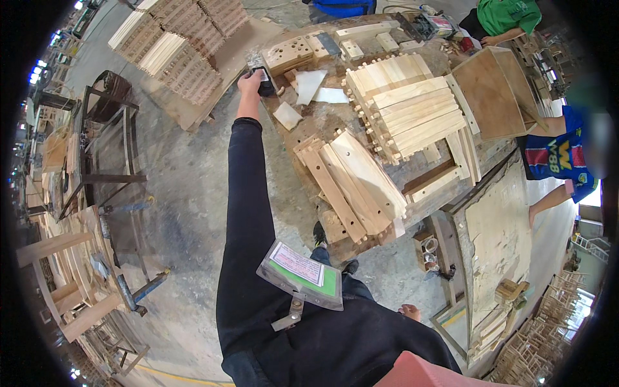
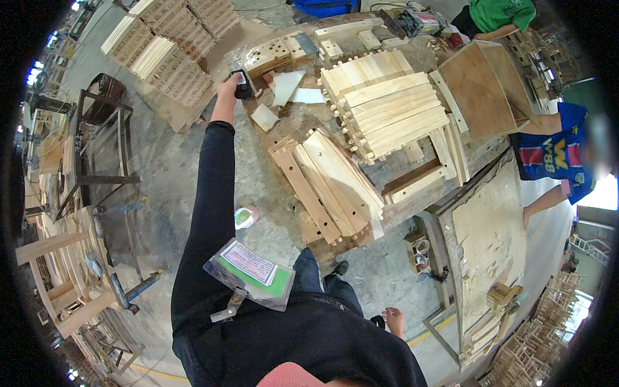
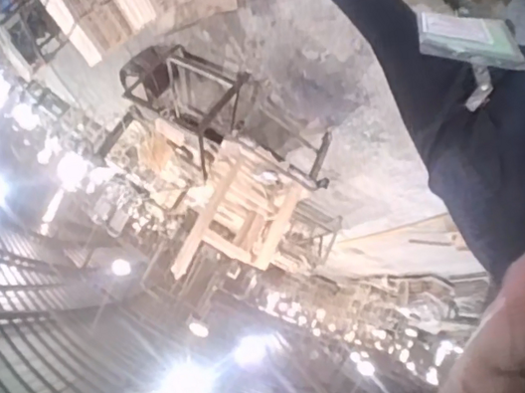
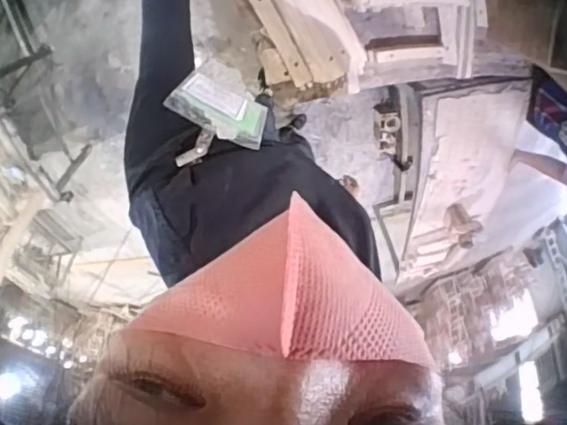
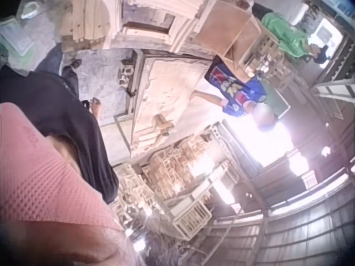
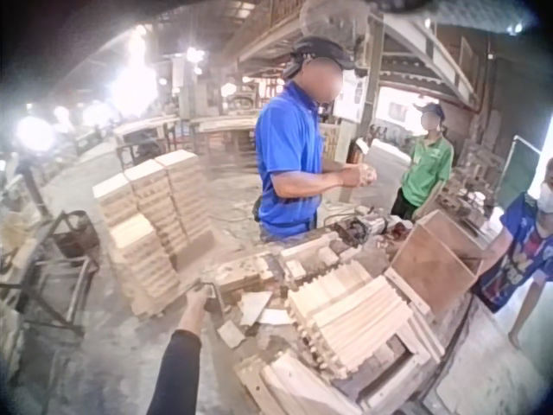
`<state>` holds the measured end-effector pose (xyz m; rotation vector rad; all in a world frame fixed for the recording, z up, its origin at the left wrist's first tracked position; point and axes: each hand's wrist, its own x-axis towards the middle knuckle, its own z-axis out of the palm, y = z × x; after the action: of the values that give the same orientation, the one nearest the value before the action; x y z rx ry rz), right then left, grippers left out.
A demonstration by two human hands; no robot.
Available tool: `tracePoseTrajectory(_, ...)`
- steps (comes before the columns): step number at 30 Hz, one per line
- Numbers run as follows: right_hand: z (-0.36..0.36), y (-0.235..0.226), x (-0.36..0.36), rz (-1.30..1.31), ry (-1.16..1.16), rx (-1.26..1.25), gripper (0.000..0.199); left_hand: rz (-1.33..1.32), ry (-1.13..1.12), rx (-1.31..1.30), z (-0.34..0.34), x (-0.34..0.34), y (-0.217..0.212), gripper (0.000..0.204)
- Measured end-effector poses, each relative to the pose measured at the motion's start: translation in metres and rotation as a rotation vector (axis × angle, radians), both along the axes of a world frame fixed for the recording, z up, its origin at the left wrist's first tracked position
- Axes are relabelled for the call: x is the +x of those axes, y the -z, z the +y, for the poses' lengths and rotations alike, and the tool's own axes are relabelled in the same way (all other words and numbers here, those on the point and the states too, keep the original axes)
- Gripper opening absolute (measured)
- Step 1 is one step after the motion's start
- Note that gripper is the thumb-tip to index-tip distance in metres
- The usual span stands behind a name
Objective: The person walks to a workbench in a factory and begins applying glue to small wooden blocks. They use a thin stick to scoop glue from a container and apply it into the holes of the blocks one by one, then place them on the table.
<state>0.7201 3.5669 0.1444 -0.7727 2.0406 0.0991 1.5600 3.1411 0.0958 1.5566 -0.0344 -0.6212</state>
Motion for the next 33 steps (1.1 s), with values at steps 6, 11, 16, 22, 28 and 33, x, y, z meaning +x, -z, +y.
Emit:
tracePoseTrajectory(6, -0.003, 0.008, -0.018, -0.090, 0.117, -0.065, 0.023, -0.077, -0.060, 0.171, 0.006, 0.014, 0.008, 0.055)
tracePoseTrajectory(11, 0.007, 0.016, -0.026, -0.102, 0.134, -0.084, 0.023, -0.181, -0.115, 0.307, 0.013, -0.010, -0.014, 0.033)
tracePoseTrajectory(16, 0.001, 0.010, -0.019, -0.095, 0.061, -0.068, 0.023, 0.008, -0.056, 0.135, 0.029, -0.010, -0.018, 0.025)
tracePoseTrajectory(22, -0.017, 0.016, -0.036, -0.100, -0.016, -0.102, 0.024, -0.325, -0.097, 0.043, 0.075, 0.000, 0.007, 0.027)
tracePoseTrajectory(28, 0.014, 0.050, -0.043, -0.144, 0.082, -0.100, 0.022, 0.082, 0.367, -0.543, 0.147, -0.195, -0.172, 0.022)
tracePoseTrajectory(33, -0.003, 0.069, -0.055, -0.099, -0.105, -0.223, 0.026, 0.494, 1.393, -0.949, 0.251, -0.351, -0.328, 0.012)
